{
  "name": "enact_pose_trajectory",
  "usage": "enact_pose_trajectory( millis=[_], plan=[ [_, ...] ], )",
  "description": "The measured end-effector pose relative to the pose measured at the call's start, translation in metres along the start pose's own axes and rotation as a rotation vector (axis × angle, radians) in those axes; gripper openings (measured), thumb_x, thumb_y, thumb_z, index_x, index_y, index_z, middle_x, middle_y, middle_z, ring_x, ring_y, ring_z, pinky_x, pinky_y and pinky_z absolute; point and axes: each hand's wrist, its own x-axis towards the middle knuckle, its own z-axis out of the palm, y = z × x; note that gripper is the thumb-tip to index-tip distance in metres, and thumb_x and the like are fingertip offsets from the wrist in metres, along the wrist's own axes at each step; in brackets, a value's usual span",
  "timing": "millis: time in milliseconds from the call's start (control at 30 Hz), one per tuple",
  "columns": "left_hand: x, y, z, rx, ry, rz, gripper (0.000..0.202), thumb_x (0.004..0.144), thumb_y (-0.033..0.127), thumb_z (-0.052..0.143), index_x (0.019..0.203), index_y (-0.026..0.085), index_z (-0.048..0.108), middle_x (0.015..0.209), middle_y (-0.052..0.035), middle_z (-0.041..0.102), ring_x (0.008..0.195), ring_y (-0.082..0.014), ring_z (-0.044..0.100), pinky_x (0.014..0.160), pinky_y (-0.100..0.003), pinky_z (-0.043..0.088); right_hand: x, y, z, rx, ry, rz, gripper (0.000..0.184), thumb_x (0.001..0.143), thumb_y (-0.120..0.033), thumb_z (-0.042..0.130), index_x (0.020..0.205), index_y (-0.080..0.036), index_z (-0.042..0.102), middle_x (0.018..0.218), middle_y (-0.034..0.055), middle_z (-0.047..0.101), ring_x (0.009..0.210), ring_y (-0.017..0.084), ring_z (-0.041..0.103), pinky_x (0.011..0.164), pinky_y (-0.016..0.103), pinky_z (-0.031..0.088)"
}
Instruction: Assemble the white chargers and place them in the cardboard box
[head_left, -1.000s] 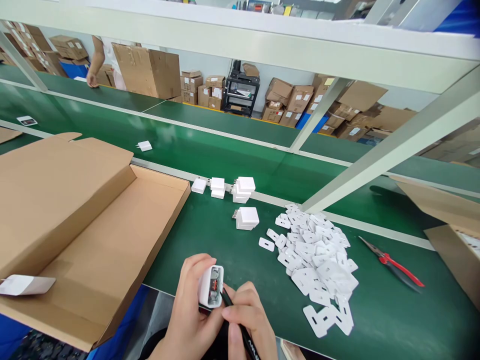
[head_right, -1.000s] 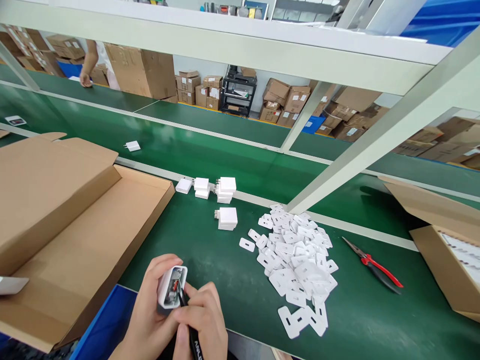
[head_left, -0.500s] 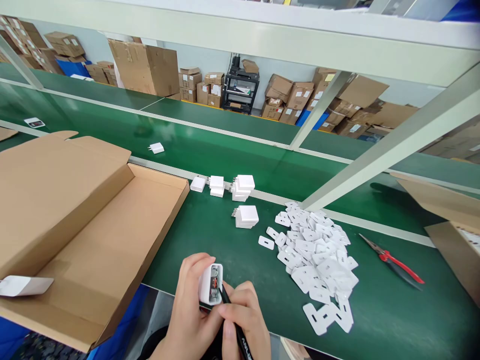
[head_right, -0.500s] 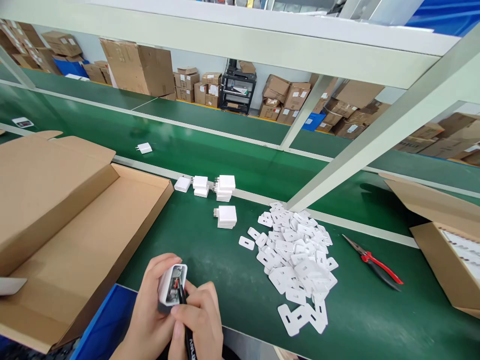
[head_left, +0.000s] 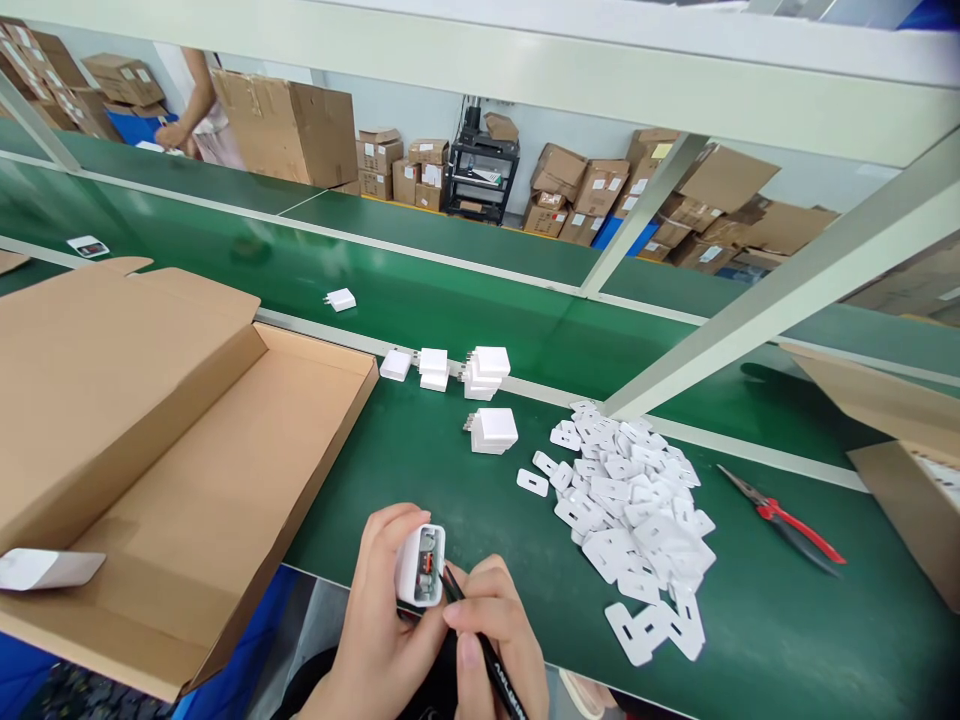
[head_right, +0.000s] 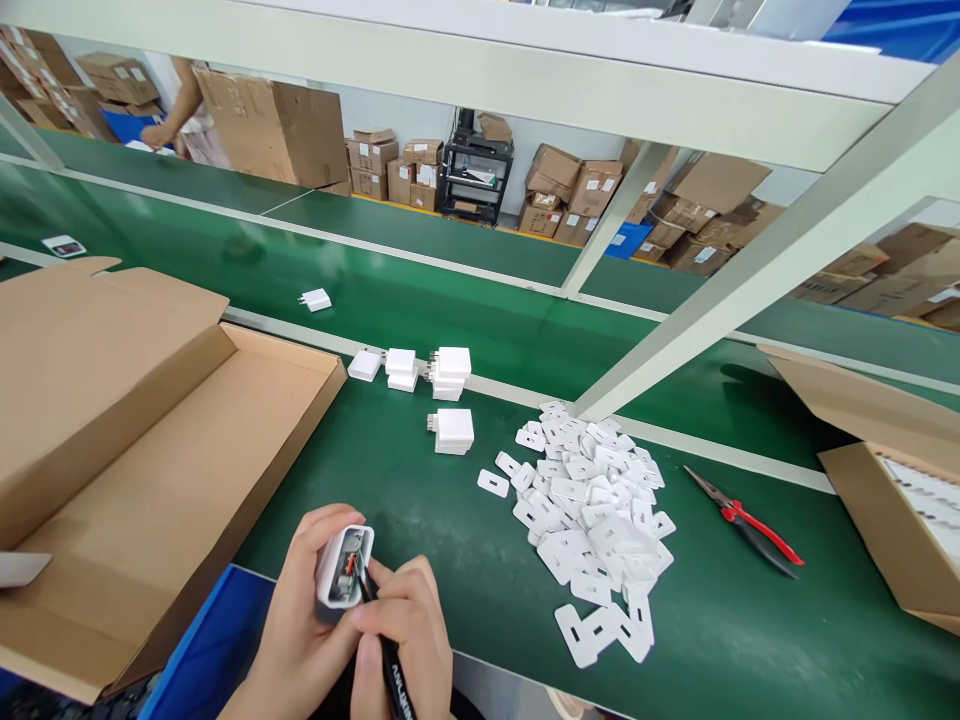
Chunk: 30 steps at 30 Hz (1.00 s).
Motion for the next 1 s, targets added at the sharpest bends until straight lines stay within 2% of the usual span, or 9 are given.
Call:
enact_pose_trajectory(
  millis=[233,567,733,900,1000],
  plan=[
    [-0.002,-0.003,-0.001,0.015,0.004,0.012,0.050,0.089,0.013,0.057,0.135,0.028,0.046,0.128,-0.0122,0.049,0.105,-0.0248,0.063,0.078,-0.036,0.059,-0.001,-0.001,-0.004,-0.018,-0.057,0.034,0.019,0.100,-0.013,0.042,0.106,-0.023,0.056,0.081,0.0011,0.049,0.076,0.019,0.051,0.068,0.037,0.051],
    [-0.001,-0.003,0.000,0.000,0.019,-0.004,0.048,0.089,0.012,0.059,0.133,0.027,0.049,0.127,-0.0120,0.052,0.106,-0.0251,0.063,0.079,-0.035,0.059,0.000,0.001,-0.006,-0.013,-0.054,0.029,0.016,0.104,-0.020,0.041,0.108,-0.024,0.056,0.085,0.0034,0.054,0.076,0.020,0.052,0.066,0.036,0.050],
    [-0.003,-0.003,0.000,-0.015,0.003,-0.029,0.049,0.088,0.009,0.058,0.133,0.027,0.048,0.127,-0.0122,0.050,0.108,-0.0253,0.062,0.080,-0.036,0.059,0.001,0.000,-0.005,0.004,-0.023,0.044,0.015,0.104,-0.020,0.043,0.107,-0.024,0.057,0.079,0.0013,0.051,0.075,0.020,0.053,0.064,0.034,0.048],
    [-0.004,-0.005,0.001,-0.151,-0.046,-0.103,0.053,0.086,0.005,0.055,0.132,0.029,0.047,0.127,-0.0111,0.050,0.095,-0.0216,0.067,0.072,-0.034,0.061,0.008,-0.003,-0.008,-0.021,-0.022,0.079,0.016,0.103,-0.018,0.043,0.106,-0.023,0.058,0.081,0.0021,0.053,0.074,0.019,0.054,0.063,0.034,0.047],
    [-0.004,-0.006,0.001,-0.148,-0.065,-0.081,0.057,0.080,0.002,0.053,0.130,0.028,0.049,0.126,-0.0105,0.051,0.105,-0.0252,0.065,0.079,-0.038,0.061,0.017,-0.004,-0.019,-0.031,-0.088,0.099,0.017,0.103,-0.017,0.043,0.104,-0.023,0.060,0.080,0.0018,0.055,0.074,0.018,0.055,0.064,0.033,0.047]
  ],
)
